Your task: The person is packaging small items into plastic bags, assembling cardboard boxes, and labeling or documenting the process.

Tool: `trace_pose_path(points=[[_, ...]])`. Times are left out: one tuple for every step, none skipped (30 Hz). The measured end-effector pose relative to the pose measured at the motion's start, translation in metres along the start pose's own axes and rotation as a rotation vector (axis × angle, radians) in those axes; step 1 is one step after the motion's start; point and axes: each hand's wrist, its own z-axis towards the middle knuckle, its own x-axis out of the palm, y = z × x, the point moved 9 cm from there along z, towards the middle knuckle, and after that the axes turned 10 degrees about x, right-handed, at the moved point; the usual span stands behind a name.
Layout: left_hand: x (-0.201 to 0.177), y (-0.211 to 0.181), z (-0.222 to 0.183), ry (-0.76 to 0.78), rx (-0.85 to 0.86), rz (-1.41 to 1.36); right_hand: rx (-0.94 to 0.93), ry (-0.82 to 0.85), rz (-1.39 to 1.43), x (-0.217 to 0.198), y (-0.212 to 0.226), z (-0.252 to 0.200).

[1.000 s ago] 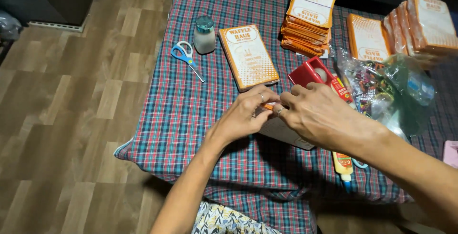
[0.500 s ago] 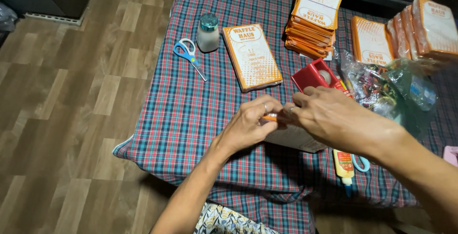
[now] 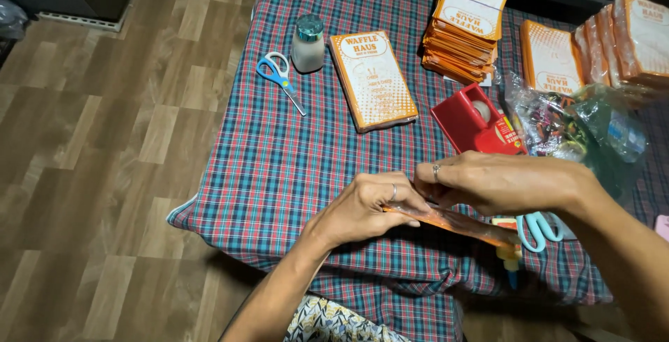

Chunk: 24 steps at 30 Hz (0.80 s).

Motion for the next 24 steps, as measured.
trace_pose_path(points=[[0.0, 0.0, 0.0, 0.001, 0.001, 0.002, -0.001, -0.002, -0.001, 0.002, -0.007, 0.003], [0.0, 0.0, 0.0, 0.0, 0.006, 0.0, 0.009, 0.027, 0.054, 0.006, -0.015, 0.007], [0.0, 0.0, 0.0, 0.0, 0.009, -0.003, 0.02, 0.056, 0.111, 0.011, -0.023, 0.01], [0.0, -0.001, 0.0, 0.001, 0.009, -0.003, 0.02, 0.055, 0.112, 0.016, -0.031, 0.012], [0.0, -0.002, -0.001, -0.005, 0.012, 0.002, -0.024, 0.029, 0.206, 0.017, -0.036, 0.014], [-0.001, -0.003, -0.001, -0.012, 0.015, 0.007, -0.068, 0.002, 0.3, 0.018, -0.041, 0.016], [0.001, 0.001, -0.002, -0.012, 0.013, 0.009, -0.071, 0.004, 0.302, 0.023, -0.047, 0.015], [0.001, 0.004, -0.003, -0.031, 0.023, 0.06, -0.085, -0.05, 0.41, 0.022, -0.053, 0.014], [0.001, 0.008, -0.003, -0.049, 0.036, 0.109, -0.098, -0.105, 0.518, 0.02, -0.061, 0.012], [0.001, 0.008, -0.002, -0.048, 0.035, 0.11, -0.099, -0.106, 0.519, 0.028, -0.067, 0.014], [0.002, 0.007, 0.001, -0.04, 0.047, 0.1, 0.008, -0.129, 0.535, 0.037, -0.082, 0.018], [0.003, 0.006, 0.003, -0.032, 0.058, 0.09, 0.116, -0.151, 0.55, 0.045, -0.098, 0.02], [0.006, 0.006, 0.006, -0.024, 0.061, 0.087, 0.119, -0.159, 0.553, 0.055, -0.107, 0.018], [0.007, 0.011, 0.008, -0.044, 0.022, 0.04, 0.071, -0.265, 0.54, 0.055, -0.113, 0.015], [0.007, 0.015, 0.008, -0.069, -0.021, 0.0, 0.016, -0.365, 0.524, 0.055, -0.118, 0.012], [0.005, 0.02, 0.01, -0.067, -0.021, 0.003, 0.013, -0.368, 0.525, 0.048, -0.111, 0.007], [0.005, 0.027, 0.009, -0.089, -0.053, 0.032, 0.07, -0.507, 0.469, 0.037, -0.11, -0.006], [0.004, 0.035, 0.008, -0.112, -0.085, 0.062, 0.129, -0.645, 0.41, 0.026, -0.108, -0.021], [0.004, 0.04, 0.006, -0.107, -0.082, 0.059, 0.133, -0.65, 0.411, 0.021, -0.098, -0.033], [0.002, 0.052, 0.002, -0.112, -0.16, 0.045, 0.178, -0.664, 0.391, 0.016, -0.09, -0.046], [-0.002, 0.063, -0.004, -0.12, -0.239, 0.041, 0.214, -0.677, 0.369, 0.01, -0.082, -0.056], [-0.006, 0.059, -0.001, -0.118, -0.237, 0.047, 0.208, -0.681, 0.369, 0.01, -0.072, -0.056], [-0.006, 0.062, -0.003, -0.087, -0.328, 0.07, 0.37, -0.563, 0.236, 0.022, -0.07, -0.052], [-0.006, 0.065, -0.005, -0.055, -0.419, 0.093, 0.527, -0.44, 0.102, 0.035, -0.07, -0.052]])
